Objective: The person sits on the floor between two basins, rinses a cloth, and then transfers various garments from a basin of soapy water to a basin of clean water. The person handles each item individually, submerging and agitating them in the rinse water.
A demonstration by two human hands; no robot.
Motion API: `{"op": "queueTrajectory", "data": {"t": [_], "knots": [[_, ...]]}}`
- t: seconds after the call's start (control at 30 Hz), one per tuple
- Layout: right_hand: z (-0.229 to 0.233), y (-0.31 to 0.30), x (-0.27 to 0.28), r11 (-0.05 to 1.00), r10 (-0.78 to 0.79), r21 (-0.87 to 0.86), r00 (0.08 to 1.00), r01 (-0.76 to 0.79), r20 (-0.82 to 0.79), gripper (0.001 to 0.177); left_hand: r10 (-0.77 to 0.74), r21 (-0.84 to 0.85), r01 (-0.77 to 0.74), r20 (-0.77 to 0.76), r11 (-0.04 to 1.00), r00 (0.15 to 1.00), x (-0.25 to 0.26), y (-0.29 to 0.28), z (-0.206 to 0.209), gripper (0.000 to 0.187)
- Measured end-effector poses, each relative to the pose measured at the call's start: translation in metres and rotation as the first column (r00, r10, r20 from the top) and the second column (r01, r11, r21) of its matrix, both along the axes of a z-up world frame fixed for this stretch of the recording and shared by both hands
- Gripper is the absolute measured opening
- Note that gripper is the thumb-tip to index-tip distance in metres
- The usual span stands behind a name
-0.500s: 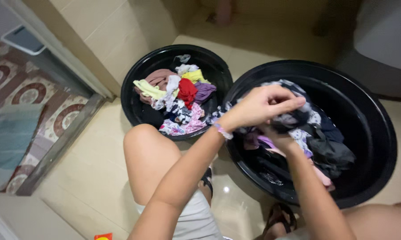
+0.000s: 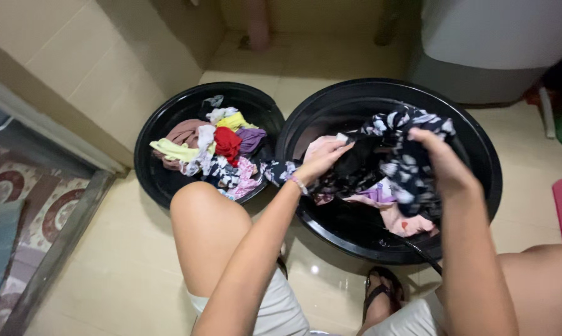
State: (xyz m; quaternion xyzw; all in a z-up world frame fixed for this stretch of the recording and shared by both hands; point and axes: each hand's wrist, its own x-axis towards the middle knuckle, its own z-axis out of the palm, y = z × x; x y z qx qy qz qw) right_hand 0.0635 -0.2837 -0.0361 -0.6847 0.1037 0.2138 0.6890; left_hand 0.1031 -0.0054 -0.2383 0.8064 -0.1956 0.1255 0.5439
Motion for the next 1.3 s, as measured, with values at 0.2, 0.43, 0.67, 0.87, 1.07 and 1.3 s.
{"op": "queueTrajectory", "data": {"t": [0.2, 0.43, 0.67, 0.87, 1.07, 1.3], "knots": [[0.038, -0.052, 0.004, 0.966, 0.057, -0.257, 0.983, -0.011, 0.174, 0.069, 0.394, 0.038, -0.392, -0.089, 0.919, 0.915, -0.040, 0.004, 0.115, 0.040], [0.046, -0.074, 0.013, 0.785, 0.072, -0.601, 0.940, 0.153, 0.333, 0.070, 0.598, 0.455, -0.723, 0.410, 0.520, 0.688, -0.039, -0.037, 0.209, 0.045], [0.016, -0.085, 0.045, 0.946, -0.147, -0.221, 0.922, 0.236, 0.357, 0.046, 0.581, 0.093, -0.626, 0.291, 0.774, 0.760, 0.032, -0.034, 0.282, 0.037], [0.032, -0.068, 0.038, 0.967, -0.193, 0.254, 0.740, 0.030, 0.645, 0.045, 0.323, -0.225, -0.264, 0.290, 0.938, 0.901, 0.048, -0.024, 0.298, 0.033], [-0.021, -0.081, 0.067, 0.764, 0.002, -0.587, 0.909, 0.268, 0.416, 0.069, 0.228, 0.475, -0.174, -0.057, 0.862, 0.972, 0.026, 0.018, 0.204, 0.034], [-0.087, -0.033, 0.082, 0.457, 0.300, -0.889, 0.939, 0.014, 0.169, 0.056, 0.167, 0.584, 0.022, -0.268, 0.811, 0.949, 0.012, 0.130, 0.072, 0.034]]}}
